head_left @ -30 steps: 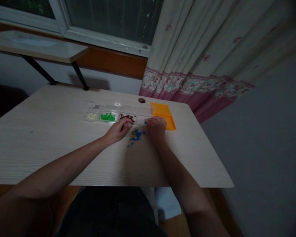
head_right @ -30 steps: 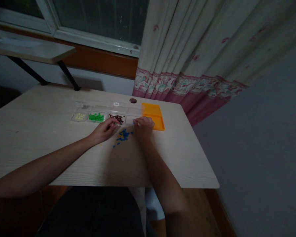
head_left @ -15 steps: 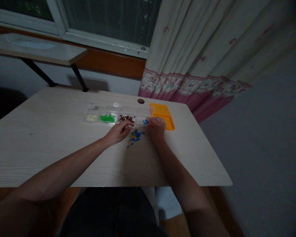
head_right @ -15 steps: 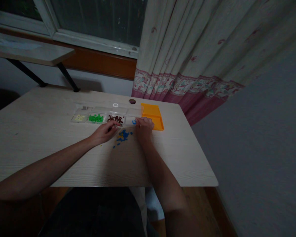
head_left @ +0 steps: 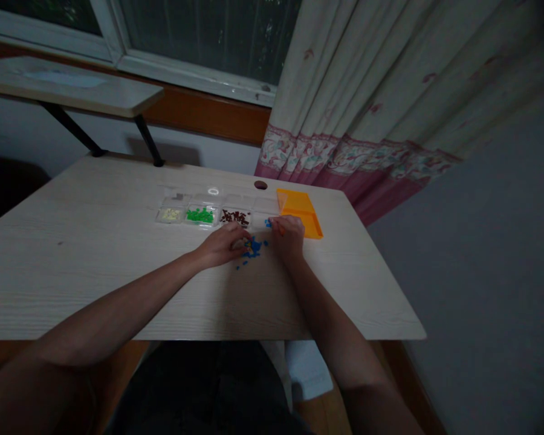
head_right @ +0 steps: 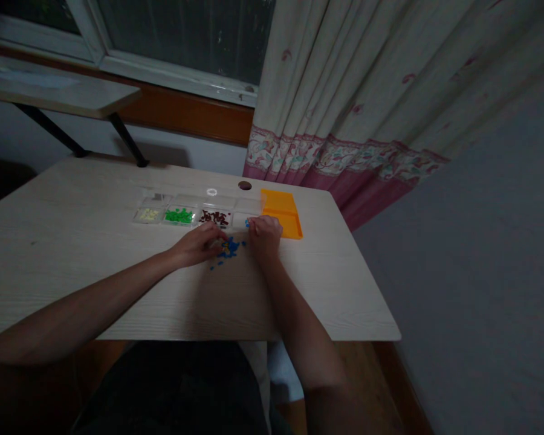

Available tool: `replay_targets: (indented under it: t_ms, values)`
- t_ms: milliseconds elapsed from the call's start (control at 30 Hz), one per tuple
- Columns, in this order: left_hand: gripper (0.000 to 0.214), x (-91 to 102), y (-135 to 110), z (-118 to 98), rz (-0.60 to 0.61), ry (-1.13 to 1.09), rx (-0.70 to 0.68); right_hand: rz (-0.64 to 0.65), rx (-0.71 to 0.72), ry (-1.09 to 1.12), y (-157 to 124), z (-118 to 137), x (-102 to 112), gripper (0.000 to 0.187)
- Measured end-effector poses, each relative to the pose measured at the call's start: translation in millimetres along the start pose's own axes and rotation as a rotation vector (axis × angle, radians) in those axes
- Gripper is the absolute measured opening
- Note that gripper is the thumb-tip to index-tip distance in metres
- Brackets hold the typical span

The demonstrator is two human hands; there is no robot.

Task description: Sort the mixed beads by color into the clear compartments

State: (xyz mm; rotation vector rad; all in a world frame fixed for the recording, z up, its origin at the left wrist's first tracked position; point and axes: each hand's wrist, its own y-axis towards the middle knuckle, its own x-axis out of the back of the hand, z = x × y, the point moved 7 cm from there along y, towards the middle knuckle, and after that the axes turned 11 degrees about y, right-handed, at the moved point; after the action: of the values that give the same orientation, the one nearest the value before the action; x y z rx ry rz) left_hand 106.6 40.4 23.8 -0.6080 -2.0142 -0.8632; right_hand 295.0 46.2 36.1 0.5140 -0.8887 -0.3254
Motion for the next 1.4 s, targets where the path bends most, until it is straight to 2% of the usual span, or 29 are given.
replay_targets:
  t_ms: [100, 267, 533, 800, 1033, 1200, 1400]
  values:
    - [0.032, -3.7, 2.5, -3.3, 0.022, 0.063, 0.064, 0.006, 0.005, 0.004, 0.8, 3.2, -0.5, 0.023]
    - [0.025, -10.9, 8.7, -0.1, 0.024, 0.220, 0.227, 0.024, 0.019, -0.001, 0.9, 7.3, -5.5, 0.022]
    - [0.016, -14.1, 9.7, -0.3, 0.011, 0.273, 0.173, 0.039, 0.038, 0.031, -1.0, 11.7, -9.0, 0.023]
    - [0.014, -13.8, 9.6, 2.9, 0.008, 0.219, 0.213, 0.125, 0.060, 0.015, -0.8, 14.2, -15.2, 0.028]
    - [0.014, -4.8, 10.2, 16.4, -0.152, 0.029, 0.261, 0.207, 0.170, 0.099, -4.7, 29.2, -17.8, 0.031]
    - [0.019, -0.7, 11.6, 22.9, -0.258, -0.078, 0.243, 0.260, 0.267, 0.141, -9.6, 43.4, -20.1, 0.029]
    - [0.022, -1.6, 13.0, 27.4, -0.277, -0.129, 0.248, 0.253, 0.243, 0.142, -10.3, 42.0, -21.7, 0.024]
